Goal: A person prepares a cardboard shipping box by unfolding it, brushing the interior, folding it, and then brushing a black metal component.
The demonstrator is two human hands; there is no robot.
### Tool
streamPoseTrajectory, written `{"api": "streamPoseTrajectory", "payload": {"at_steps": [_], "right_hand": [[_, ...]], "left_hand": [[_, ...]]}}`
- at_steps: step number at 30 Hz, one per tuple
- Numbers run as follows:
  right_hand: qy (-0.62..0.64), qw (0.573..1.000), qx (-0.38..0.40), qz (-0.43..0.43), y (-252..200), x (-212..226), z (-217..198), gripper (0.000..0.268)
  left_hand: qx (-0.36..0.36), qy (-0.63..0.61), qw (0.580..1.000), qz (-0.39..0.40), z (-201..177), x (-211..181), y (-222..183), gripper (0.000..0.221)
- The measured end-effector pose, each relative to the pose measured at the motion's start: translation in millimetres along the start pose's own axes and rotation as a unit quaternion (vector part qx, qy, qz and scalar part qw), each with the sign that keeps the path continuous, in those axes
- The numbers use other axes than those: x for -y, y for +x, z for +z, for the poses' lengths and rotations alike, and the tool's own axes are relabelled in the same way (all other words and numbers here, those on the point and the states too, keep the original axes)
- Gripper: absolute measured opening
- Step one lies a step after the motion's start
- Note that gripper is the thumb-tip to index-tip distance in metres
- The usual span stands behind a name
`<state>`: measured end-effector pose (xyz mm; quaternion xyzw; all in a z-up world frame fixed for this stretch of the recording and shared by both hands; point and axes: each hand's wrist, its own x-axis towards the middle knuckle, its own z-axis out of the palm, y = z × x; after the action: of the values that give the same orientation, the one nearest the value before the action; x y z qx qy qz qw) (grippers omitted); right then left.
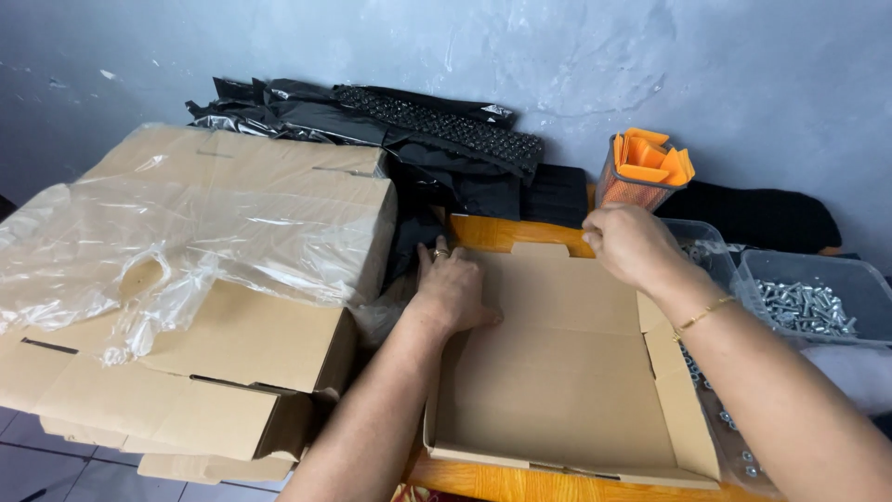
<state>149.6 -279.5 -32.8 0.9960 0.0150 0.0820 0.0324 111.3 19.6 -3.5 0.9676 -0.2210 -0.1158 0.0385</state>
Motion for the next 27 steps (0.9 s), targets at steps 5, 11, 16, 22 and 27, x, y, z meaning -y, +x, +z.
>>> {"api": "streamPoseTrajectory", "payload": {"at_steps": [5,11,16,22,27], "right_hand": [[0.025,0.992,-0.002,0.121,40.4,45.6,-1.1,0.043],[-0.006,0.998,0.052,0.035,80.3,39.8,20.8,0.041],[-0.042,0.995,0.083,0.019,98.2,26.0,47.8,0.057],[-0.022,0.995,0.094,0.009,99.1,25.5,33.1,0.053],[-0.038,0.998,0.055,-0.016,104.9,23.6,43.4,0.041]], "left_hand": [[-0.003,0.036,0.999,0.008,5.4,-2.8,5.4,0.076],[-0.01,0.011,1.0,0.015,15.8,-0.7,11.1,0.086],[-0.004,-0.01,1.0,0.01,11.9,-4.1,12.6,0.091],[-0.055,-0.091,0.994,0.039,3.0,-5.3,11.4,0.07],[-0.112,-0.146,0.98,0.071,-27.2,-17.8,-5.5,0.062]]}}
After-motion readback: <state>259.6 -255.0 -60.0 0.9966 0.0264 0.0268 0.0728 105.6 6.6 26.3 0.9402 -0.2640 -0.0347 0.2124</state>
